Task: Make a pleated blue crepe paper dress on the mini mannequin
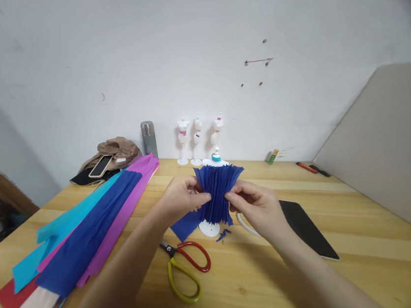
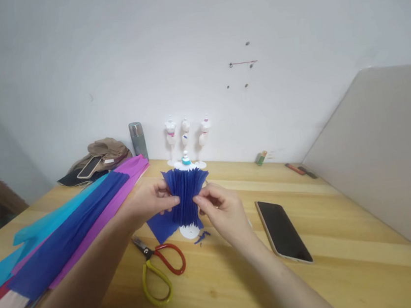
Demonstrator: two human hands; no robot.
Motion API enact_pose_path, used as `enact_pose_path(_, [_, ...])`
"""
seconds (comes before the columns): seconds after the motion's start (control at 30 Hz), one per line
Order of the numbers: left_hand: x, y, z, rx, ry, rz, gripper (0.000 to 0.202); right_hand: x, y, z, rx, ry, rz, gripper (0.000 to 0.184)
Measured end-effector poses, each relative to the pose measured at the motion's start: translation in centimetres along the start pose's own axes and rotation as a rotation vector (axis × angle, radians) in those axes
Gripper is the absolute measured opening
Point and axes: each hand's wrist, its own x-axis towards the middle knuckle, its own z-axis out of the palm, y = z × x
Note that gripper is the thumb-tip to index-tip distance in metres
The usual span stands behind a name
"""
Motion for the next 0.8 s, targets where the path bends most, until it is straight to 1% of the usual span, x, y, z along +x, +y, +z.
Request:
enact_pose_path(0.13, [0.0, 0.1, -0.3, -0.009, 0.016, 0.011, 0.006, 0.2, 0.3, -0.5, -0.05, 0.003, -0.044, 0.023])
enact_pose_path(0.33, [0.9, -1.6, -0.9, -0.033, 0.001, 0.075, 0.006, 0.4, 0.9, -1.0, -0.155, -0.009, -0.192, 0.022])
enact_pose_path(0.4, [1.2, -2.0, -1.1, -0.02, 0.013, 0.12, 0.006, 0.5, 0.9, -1.0, -0.19, -0.001, -0.239, 0.022])
enact_pose_path(0.5, [1.4, -2.2, -1.4, 0.057, 0.052, 0.201, 0.006, 0.6, 0.9, -1.1, -0.208, 0.016, -0.285, 0.02])
enact_pose_path(0.57, [1.4, -2.2, -1.5, 0.107, 0.073, 0.226, 0.008, 0.7, 0.9, -1.1, -0.19, 0.019, -0.291, 0.019])
enact_pose_path(0.63, [1.5, -2.2, -1.5, 0.127, 0.077, 0.213, 0.01, 0.8, 1.1, -1.1, -0.165, 0.007, -0.279, 0.019])
enact_pose_path(0.8, [1.7, -2.5, -1.5, 0.11, 0.067, 0.161, 0.014, 0.9, 1.5, -0.8, -0.109, 0.013, -0.187, 0.021])
